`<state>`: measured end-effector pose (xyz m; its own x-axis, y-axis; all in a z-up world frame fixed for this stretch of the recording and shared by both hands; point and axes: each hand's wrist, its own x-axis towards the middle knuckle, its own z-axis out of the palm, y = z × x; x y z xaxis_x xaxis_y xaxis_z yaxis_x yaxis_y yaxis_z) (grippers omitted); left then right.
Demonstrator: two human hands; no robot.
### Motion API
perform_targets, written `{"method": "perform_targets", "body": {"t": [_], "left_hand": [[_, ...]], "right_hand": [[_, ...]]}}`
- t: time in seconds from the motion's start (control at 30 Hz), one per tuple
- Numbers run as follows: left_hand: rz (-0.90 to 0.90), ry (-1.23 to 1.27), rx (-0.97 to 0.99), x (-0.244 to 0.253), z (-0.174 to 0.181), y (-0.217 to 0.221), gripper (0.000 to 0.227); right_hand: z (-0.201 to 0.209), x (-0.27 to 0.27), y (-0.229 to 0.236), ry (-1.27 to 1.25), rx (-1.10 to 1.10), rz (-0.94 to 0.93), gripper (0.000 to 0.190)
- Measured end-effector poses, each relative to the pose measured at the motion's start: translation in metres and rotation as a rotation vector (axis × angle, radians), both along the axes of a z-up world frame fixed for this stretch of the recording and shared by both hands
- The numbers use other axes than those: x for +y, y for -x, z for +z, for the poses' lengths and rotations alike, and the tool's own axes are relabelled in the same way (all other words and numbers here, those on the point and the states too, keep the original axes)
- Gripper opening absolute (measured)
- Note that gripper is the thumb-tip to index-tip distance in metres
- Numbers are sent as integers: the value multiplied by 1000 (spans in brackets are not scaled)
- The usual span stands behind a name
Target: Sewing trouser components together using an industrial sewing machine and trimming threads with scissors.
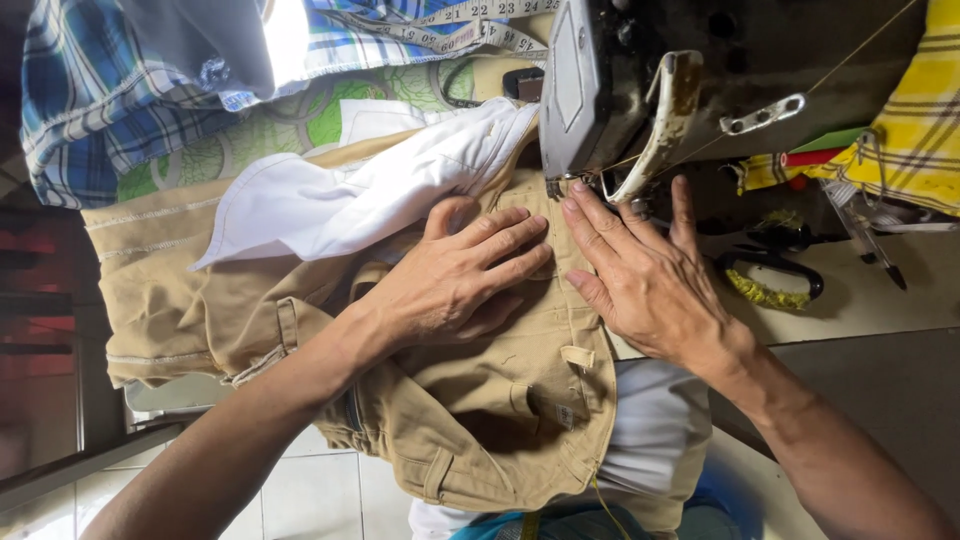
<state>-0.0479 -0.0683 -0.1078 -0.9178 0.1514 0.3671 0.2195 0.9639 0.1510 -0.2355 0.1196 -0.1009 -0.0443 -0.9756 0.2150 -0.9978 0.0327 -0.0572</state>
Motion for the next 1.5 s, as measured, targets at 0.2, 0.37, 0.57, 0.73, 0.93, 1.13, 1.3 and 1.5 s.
{"method": "perform_targets", "body": {"t": [0.2,0.37,0.57,0.73,0.93,1.13,1.3,1.5], "left_hand": [[-40,25,-2,-2,17,3,39],[-50,14,4,-4,18,6,40],[-55,19,4,-5,17,7,43],[-54,31,20,-5,19,9,43],[-50,49,-8,-6,19,9,47],[-59,47,-13,-3,22,11,48],[-62,44,-10,-5,21,12,48],[-67,40,-2,-6,19,10,47]], "right_hand": [[5,-2,3,36,17,24,64],[7,-3,4,59,7,29,64],[4,-2,7,45,15,22,65],[6,-4,7,39,-8,15,65],[8,-4,8,49,10,11,66],[6,-2,9,63,13,5,65],[7,-3,10,58,22,10,65],[9,-2,9,46,8,20,65]]}}
